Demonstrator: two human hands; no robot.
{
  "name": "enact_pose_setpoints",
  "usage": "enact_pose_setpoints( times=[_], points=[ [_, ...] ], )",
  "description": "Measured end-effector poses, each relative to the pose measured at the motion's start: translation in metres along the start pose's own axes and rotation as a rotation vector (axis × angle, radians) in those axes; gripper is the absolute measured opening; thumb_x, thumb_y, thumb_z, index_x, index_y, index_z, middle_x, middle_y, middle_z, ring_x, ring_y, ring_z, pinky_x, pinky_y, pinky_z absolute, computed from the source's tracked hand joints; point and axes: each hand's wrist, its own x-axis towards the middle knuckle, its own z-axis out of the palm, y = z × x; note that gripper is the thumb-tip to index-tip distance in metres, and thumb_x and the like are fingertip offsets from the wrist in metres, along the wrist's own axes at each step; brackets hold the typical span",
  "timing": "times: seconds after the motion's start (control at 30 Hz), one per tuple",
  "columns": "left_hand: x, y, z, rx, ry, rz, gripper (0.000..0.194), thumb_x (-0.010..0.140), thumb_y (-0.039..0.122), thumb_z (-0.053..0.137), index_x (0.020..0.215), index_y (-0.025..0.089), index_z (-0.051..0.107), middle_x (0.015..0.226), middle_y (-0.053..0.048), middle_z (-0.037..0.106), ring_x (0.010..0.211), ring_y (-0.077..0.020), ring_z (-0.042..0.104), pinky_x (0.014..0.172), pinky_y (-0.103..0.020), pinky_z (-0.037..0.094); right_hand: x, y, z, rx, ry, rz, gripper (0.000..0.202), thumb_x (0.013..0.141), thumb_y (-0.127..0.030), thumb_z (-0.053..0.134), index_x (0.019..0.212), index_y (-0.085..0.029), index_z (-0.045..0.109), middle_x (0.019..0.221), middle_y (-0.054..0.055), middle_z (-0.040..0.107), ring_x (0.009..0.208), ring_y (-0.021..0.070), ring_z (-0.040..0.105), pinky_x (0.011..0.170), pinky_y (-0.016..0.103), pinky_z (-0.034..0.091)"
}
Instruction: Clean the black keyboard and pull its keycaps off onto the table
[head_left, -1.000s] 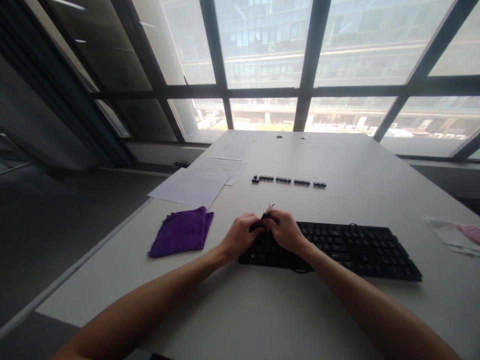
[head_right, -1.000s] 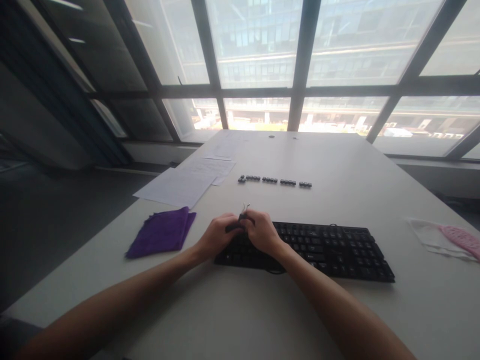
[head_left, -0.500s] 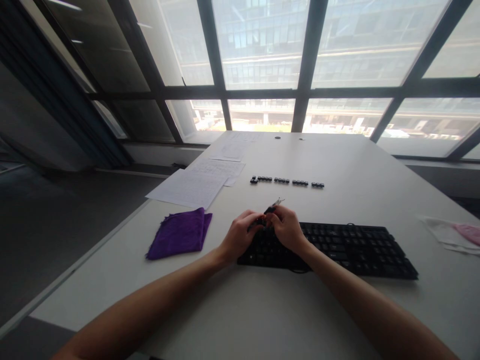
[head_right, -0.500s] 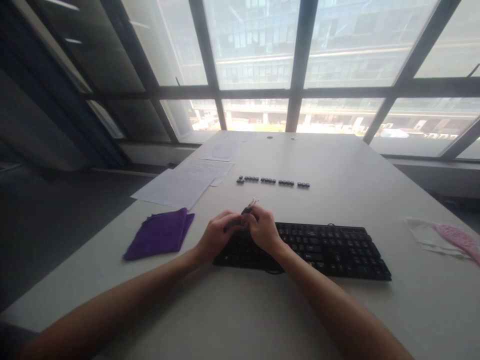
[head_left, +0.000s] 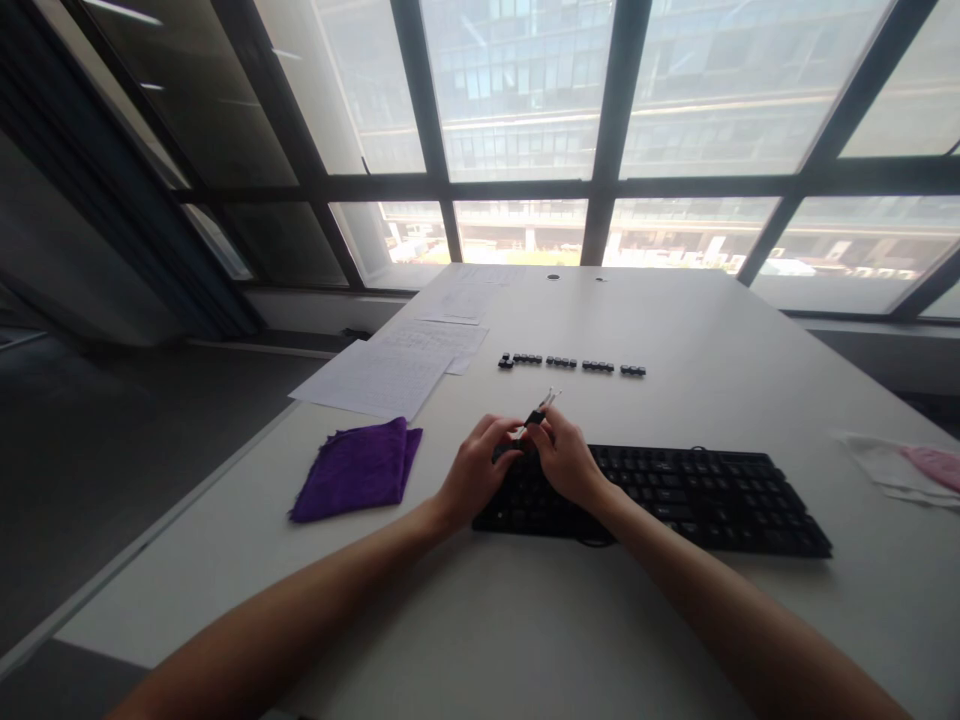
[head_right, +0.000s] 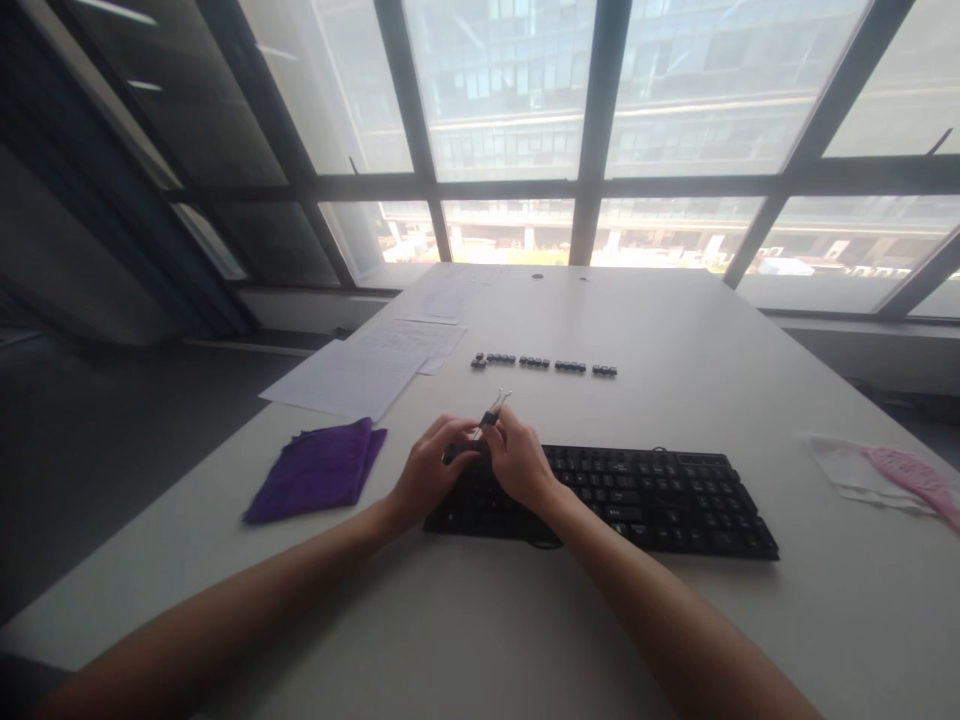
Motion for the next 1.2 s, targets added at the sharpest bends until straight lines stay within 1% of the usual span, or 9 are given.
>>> enact_pose_setpoints(
  times=[0.1, 0.27, 0.47, 0.6, 0.7, 0.8, 1.0, 1.07, 1.2],
  points=[
    [-0.002, -0.001, 0.001, 0.017, 0.006, 0.04, 0.031, 0.088, 0.011, 0.063, 0.114, 0.025, 0.057, 0.11, -0.004, 0.06, 0.09, -0.0153, 0.064, 0.084, -0.029, 0.054, 0.001, 0.003, -0.001, 0.055, 0.019, -0.005, 0.01, 0.095, -0.029, 0.048, 0.091, -0.022, 0.055, 0.076, 0.0, 0.068, 0.068, 0.0172, 0.063, 0.067, 0.028, 0.044],
    [-0.002, -0.002, 0.0, 0.071, -0.072, 0.123, 0.024, 0.094, 0.012, 0.053, 0.113, 0.025, 0.061, 0.123, -0.007, 0.055, 0.102, -0.0171, 0.063, 0.091, -0.032, 0.053, 0.001, 0.007, 0.001, 0.086, 0.025, 0.003, 0.01, 0.095, -0.029, 0.049, 0.09, -0.021, 0.054, 0.073, -0.001, 0.065, 0.066, 0.0161, 0.06, 0.064, 0.027, 0.044],
    [0.0, -0.001, 0.001, 0.071, -0.027, 0.141, 0.016, 0.092, 0.014, 0.06, 0.105, 0.021, 0.062, 0.112, -0.007, 0.06, 0.109, -0.0211, 0.058, 0.097, -0.038, 0.05, 0.002, 0.006, 0.002, 0.103, 0.07, 0.034, 0.012, 0.096, -0.03, 0.049, 0.087, -0.022, 0.052, 0.072, 0.0, 0.066, 0.064, 0.0158, 0.061, 0.062, 0.027, 0.045],
    [0.006, -0.002, -0.002, 0.022, -0.003, 0.059, 0.011, 0.089, 0.014, 0.063, 0.098, 0.021, 0.063, 0.1, -0.004, 0.065, 0.094, -0.018, 0.062, 0.086, -0.033, 0.052, 0.003, 0.008, 0.002, 0.122, 0.163, 0.069, 0.014, 0.097, -0.032, 0.049, 0.087, -0.022, 0.052, 0.072, 0.0, 0.067, 0.061, 0.0156, 0.062, 0.06, 0.026, 0.045],
    [0.024, -0.015, -0.009, 0.013, 0.047, -0.067, 0.017, 0.083, 0.014, 0.068, 0.099, 0.02, 0.065, 0.091, -0.002, 0.069, 0.079, -0.0152, 0.064, 0.078, -0.03, 0.054, 0.004, 0.01, 0.003, 0.118, 0.176, 0.064, 0.013, 0.096, -0.031, 0.049, 0.088, -0.022, 0.052, 0.073, 0.001, 0.067, 0.06, 0.0154, 0.061, 0.06, 0.027, 0.046],
    [0.048, -0.04, -0.011, 0.036, 0.033, -0.172, 0.019, 0.08, 0.017, 0.071, 0.098, 0.018, 0.068, 0.089, -0.002, 0.073, 0.076, -0.0152, 0.067, 0.076, -0.029, 0.055, 0.004, 0.011, 0.003, 0.119, 0.164, 0.065, 0.012, 0.096, -0.03, 0.048, 0.088, -0.022, 0.053, 0.074, 0.001, 0.068, 0.06, 0.0153, 0.061, 0.06, 0.027, 0.046],
    [0.087, -0.084, 0.008, 0.209, -0.076, -0.222, 0.009, 0.078, 0.02, 0.072, 0.087, 0.019, 0.075, 0.073, -0.001, 0.071, 0.069, -0.0169, 0.065, 0.074, -0.03, 0.054, 0.005, 0.011, 0.003, 0.123, 0.167, 0.078, 0.013, 0.096, -0.03, 0.048, 0.087, -0.022, 0.052, 0.074, 0.002, 0.069, 0.059, 0.0153, 0.062, 0.059, 0.027, 0.046],
    [0.097, -0.091, 0.017, 0.233, -0.066, -0.197, 0.008, 0.078, 0.021, 0.073, 0.086, 0.02, 0.076, 0.078, -0.003, 0.071, 0.075, -0.019, 0.065, 0.08, -0.034, 0.053, 0.005, 0.011, 0.003, 0.112, 0.162, 0.076, 0.013, 0.096, -0.03, 0.048, 0.087, -0.022, 0.052, 0.074, 0.002, 0.069, 0.059, 0.0153, 0.062, 0.059, 0.027, 0.045],
    [0.116, -0.1, 0.031, 0.296, -0.018, -0.113, 0.008, 0.078, 0.018, 0.074, 0.085, 0.022, 0.077, 0.102, -0.005, 0.069, 0.104, -0.0247, 0.057, 0.099, -0.038, 0.046, 0.005, 0.011, 0.003, 0.088, 0.149, 0.074, 0.014, 0.096, -0.029, 0.048, 0.085, -0.022, 0.052, 0.073, 0.001, 0.068, 0.059, 0.0154, 0.061, 0.06, 0.027, 0.044]
  ],
)
